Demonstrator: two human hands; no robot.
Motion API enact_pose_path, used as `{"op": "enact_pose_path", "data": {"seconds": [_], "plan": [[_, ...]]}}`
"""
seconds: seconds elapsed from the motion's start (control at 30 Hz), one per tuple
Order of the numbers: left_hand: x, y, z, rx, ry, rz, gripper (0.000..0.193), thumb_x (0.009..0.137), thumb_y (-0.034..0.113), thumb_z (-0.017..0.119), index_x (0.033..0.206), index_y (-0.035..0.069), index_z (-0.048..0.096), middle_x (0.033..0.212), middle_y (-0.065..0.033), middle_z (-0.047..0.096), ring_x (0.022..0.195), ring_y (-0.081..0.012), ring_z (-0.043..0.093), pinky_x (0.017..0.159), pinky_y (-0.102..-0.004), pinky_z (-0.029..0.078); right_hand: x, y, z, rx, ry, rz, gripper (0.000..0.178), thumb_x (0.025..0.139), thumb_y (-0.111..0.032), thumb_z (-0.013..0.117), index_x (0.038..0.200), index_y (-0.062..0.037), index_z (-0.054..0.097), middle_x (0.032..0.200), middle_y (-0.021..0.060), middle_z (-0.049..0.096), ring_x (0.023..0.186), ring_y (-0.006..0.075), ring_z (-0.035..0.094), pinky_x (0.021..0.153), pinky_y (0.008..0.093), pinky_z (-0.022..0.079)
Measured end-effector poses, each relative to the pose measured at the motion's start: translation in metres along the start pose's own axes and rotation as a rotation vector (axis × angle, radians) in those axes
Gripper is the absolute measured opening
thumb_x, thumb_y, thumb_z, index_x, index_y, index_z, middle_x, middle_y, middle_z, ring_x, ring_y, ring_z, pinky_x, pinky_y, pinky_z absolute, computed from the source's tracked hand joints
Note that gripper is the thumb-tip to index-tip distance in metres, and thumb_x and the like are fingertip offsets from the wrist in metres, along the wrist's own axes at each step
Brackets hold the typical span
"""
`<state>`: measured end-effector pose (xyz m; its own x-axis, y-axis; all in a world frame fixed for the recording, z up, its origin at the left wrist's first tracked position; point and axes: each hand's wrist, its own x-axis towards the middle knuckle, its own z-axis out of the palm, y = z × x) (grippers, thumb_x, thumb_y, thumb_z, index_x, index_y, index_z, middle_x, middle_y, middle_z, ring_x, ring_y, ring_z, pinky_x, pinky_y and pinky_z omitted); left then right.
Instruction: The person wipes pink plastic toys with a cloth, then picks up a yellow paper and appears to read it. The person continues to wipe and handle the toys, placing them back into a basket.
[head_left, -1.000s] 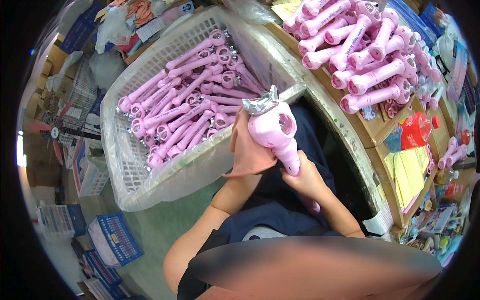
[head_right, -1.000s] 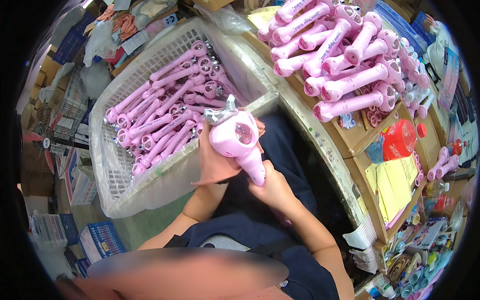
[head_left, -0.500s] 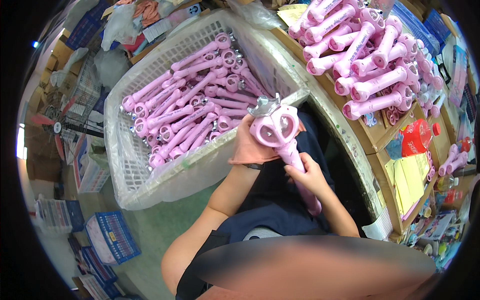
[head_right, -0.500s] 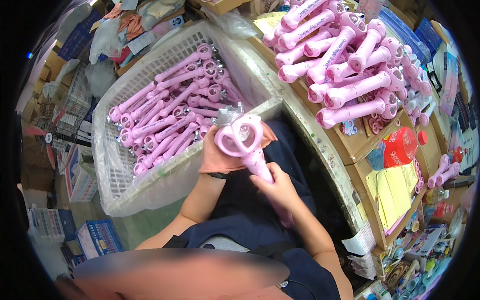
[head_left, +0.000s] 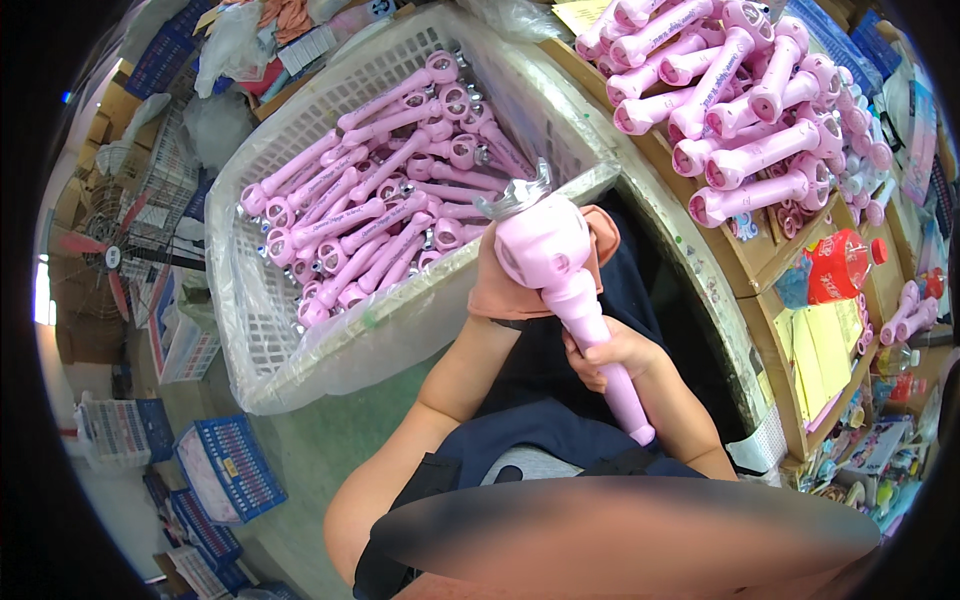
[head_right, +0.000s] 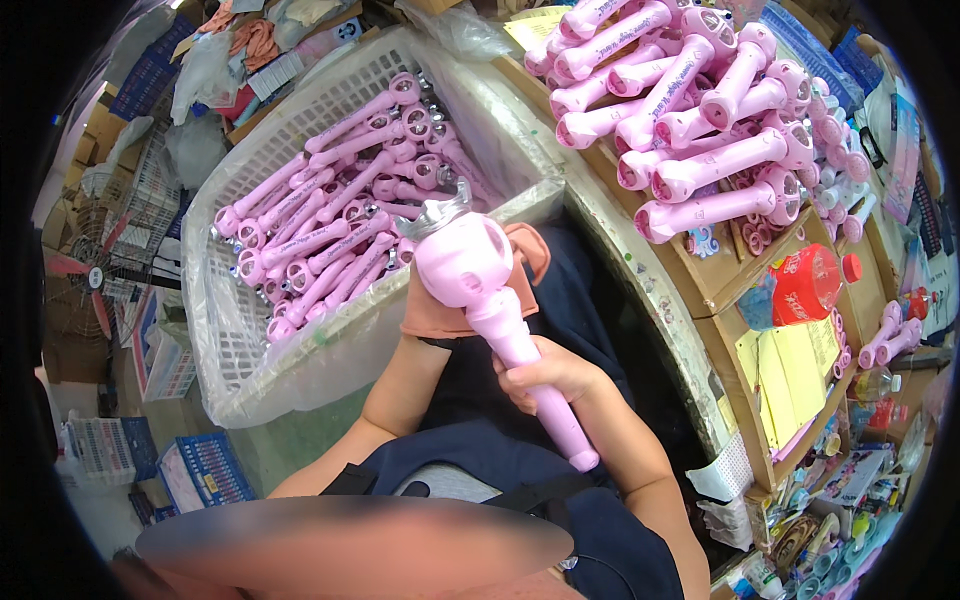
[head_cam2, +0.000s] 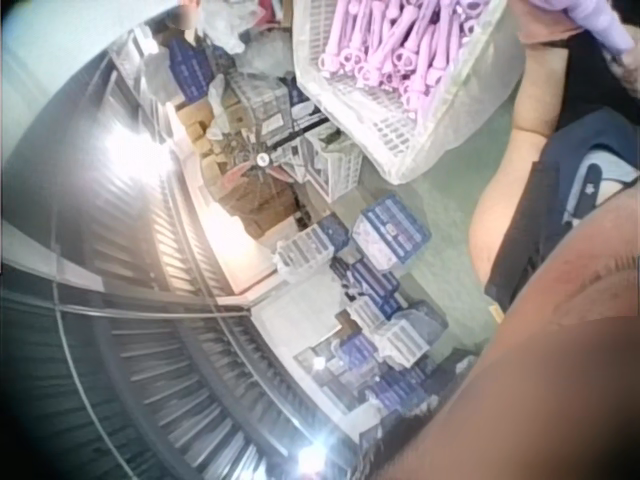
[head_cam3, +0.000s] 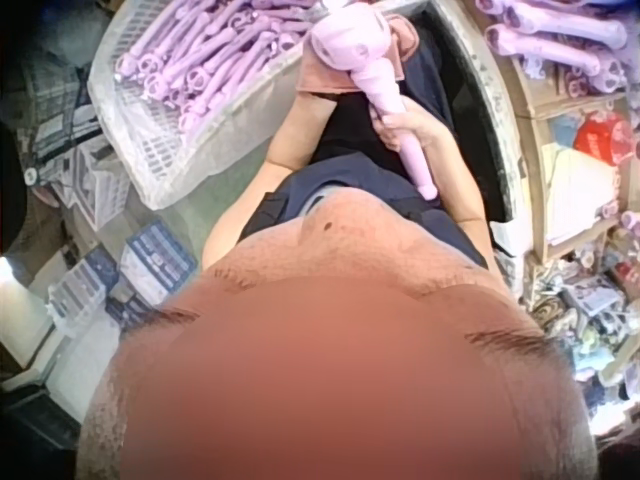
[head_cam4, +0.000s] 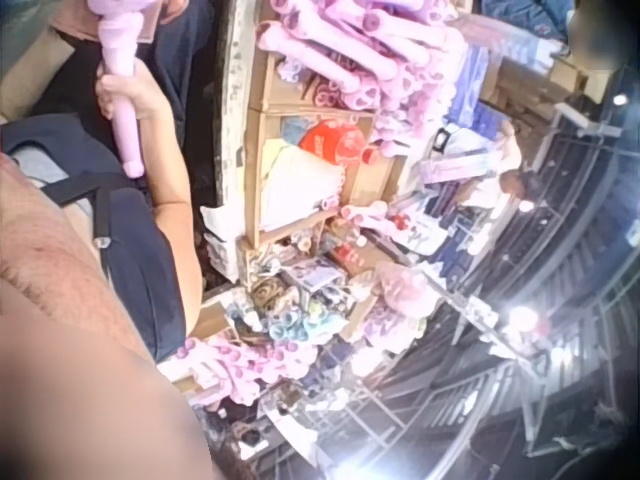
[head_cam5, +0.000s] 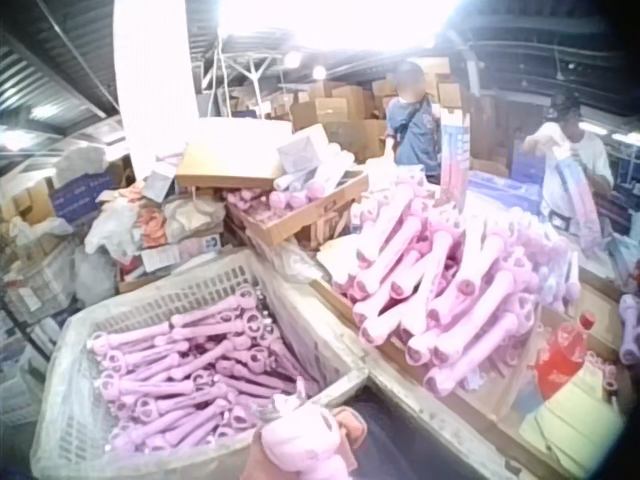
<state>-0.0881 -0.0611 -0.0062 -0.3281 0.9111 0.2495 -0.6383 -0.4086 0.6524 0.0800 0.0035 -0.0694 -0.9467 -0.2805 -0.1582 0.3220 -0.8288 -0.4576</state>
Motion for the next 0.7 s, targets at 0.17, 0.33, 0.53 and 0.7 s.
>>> {"op": "enact_pose_path", "data": {"seconds": [0.17, 0.33, 0.53, 0.7], "plan": [[0.004, 0.017, 0.003, 0.765, 0.047, 0.165, 0.019, 0.069, 0.003, 0.063, 0.085, -0.006, 0.057, 0.082, -0.0166, 0.061, 0.068, -0.0196, 0.061, 0.057, -0.0311, 0.052, 0.000, 0.004, -0.002, 0.116, 0.059, -0.094, 0.051, 0.078, -0.034, 0.076, 0.109, -0.0021, 0.052, 0.073, 0.0114, 0.059, 0.051, 0.0178, 0.056, 0.047, 0.0300, 0.049], [0.001, 0.048, -0.047, 0.677, 0.310, 0.223, 0.028, 0.080, 0.005, 0.059, 0.107, 0.001, 0.056, 0.102, -0.0123, 0.063, 0.085, -0.0224, 0.064, 0.072, -0.0364, 0.055, -0.033, -0.004, 0.013, -0.414, 0.274, -0.110, 0.072, 0.079, -0.010, 0.076, 0.137, -0.0040, 0.034, 0.108, 0.0125, 0.059, 0.093, 0.0162, 0.061, 0.081, 0.0310, 0.052], [0.001, 0.061, -0.109, 0.218, 0.767, 0.401, 0.035, 0.095, 0.022, 0.047, 0.124, 0.003, 0.050, 0.114, -0.0146, 0.061, 0.094, -0.0284, 0.065, 0.077, -0.0441, 0.057, -0.038, 0.009, 0.024, -0.969, 0.552, -0.550, 0.061, 0.073, -0.004, 0.076, 0.126, -0.0021, 0.046, 0.125, 0.0116, 0.049, 0.104, 0.0167, 0.056, 0.089, 0.0296, 0.046], [0.012, 0.043, -0.097, 0.288, 0.663, 0.447, 0.043, 0.097, 0.031, 0.045, 0.128, 0.001, 0.047, 0.120, -0.0132, 0.058, 0.103, -0.0266, 0.061, 0.088, -0.0394, 0.051, -0.016, 0.017, 0.019, -0.726, 0.579, -0.579, 0.054, 0.074, -0.002, 0.074, 0.122, -0.0011, 0.050, 0.113, 0.0100, 0.058, 0.100, 0.0199, 0.059, 0.090, 0.0307, 0.047]]}}
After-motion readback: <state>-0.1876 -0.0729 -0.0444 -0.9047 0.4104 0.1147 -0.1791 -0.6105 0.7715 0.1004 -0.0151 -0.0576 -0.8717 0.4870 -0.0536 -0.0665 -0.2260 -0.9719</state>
